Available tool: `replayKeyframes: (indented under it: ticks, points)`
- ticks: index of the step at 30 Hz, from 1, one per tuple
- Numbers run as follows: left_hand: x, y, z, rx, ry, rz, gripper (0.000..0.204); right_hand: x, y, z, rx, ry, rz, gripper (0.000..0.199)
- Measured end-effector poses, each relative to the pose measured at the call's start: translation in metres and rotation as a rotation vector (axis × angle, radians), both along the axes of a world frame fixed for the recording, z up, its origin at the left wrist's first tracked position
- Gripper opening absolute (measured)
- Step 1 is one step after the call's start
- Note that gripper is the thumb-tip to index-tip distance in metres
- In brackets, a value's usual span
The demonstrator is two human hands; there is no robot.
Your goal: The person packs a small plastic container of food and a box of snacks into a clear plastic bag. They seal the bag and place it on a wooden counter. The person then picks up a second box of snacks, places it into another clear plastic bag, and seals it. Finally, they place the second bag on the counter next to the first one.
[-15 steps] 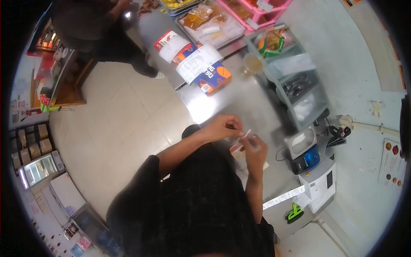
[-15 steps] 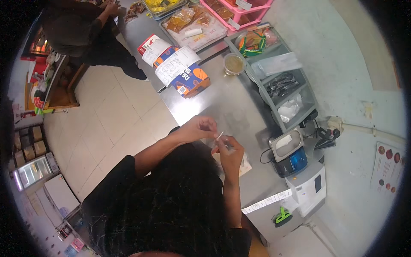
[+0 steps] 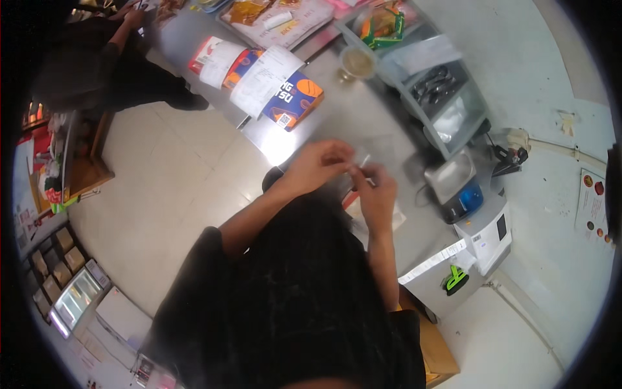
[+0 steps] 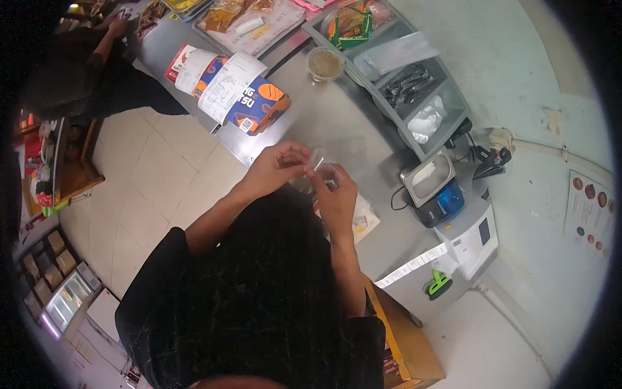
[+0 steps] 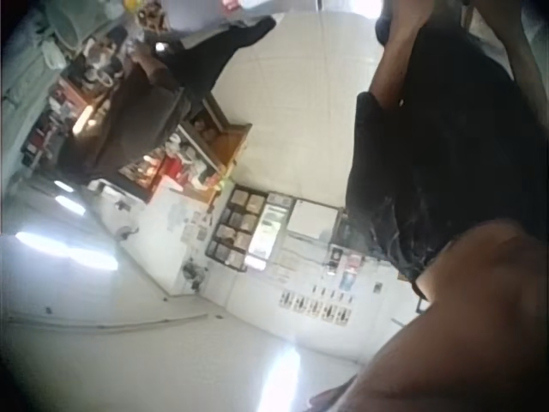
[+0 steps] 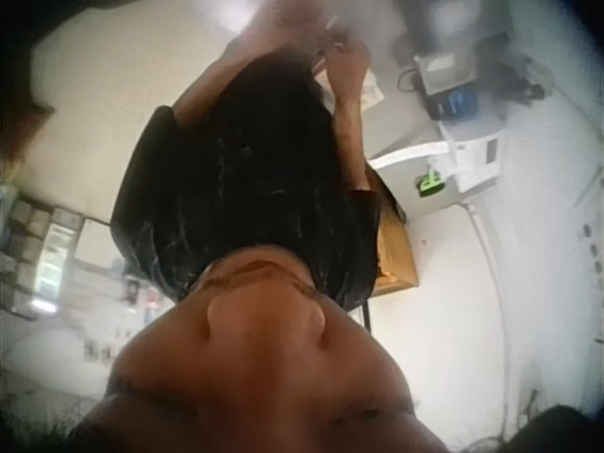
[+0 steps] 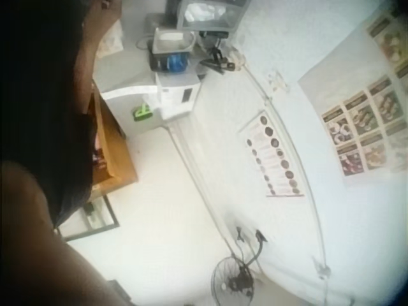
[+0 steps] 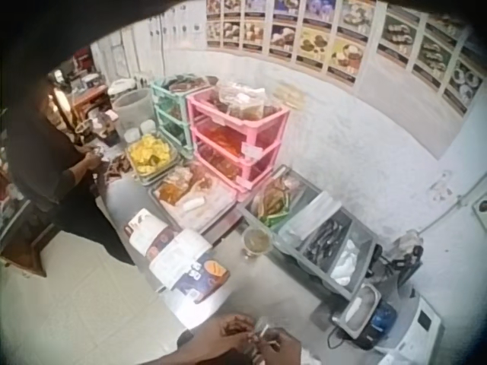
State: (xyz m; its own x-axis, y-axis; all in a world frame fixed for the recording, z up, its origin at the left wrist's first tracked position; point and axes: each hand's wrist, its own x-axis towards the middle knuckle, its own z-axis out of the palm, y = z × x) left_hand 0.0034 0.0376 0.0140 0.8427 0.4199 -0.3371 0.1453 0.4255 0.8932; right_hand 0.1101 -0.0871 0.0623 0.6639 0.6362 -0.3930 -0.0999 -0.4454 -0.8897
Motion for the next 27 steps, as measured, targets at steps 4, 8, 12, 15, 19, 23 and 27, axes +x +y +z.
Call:
replayKeyframes:
  ticks: [4, 8, 12, 15, 19, 23, 27]
  points:
    - [0.0, 0.007, 0.019, 0.086, 0.035, -0.068, 0.031, 0.003, -0.001, -0.005, 0.009, 0.089, -0.033, 0.015]
    - [-0.005, 0.002, 0.011, 0.032, 0.029, -0.046, 0.028, 0.005, -0.001, -0.006, 0.071, 0.205, -0.063, 0.012]
    - [-0.011, 0.007, 0.004, -0.018, 0.162, -0.082, 0.021, 0.002, -0.005, -0.012, 0.245, 0.275, -0.207, 0.008]
    - [-0.011, 0.01, 0.009, 0.146, 0.213, -0.07, 0.018, -0.004, -0.01, -0.013, 0.27, 0.208, -0.121, 0.008]
    - [-0.009, 0.001, 0.001, 0.196, 0.149, 0.009, 0.017, -0.007, -0.02, -0.018, 0.41, 0.608, -0.225, 0.01]
    - [-0.015, -0.009, 0.006, 0.232, 0.203, -0.072, 0.017, -0.003, -0.021, -0.008, 0.461, 0.821, -0.312, 0.015]
    - [-0.013, -0.012, 0.008, -0.17, 0.063, 0.125, 0.011, -0.002, -0.031, -0.015, 0.251, 0.509, 0.036, 0.019]
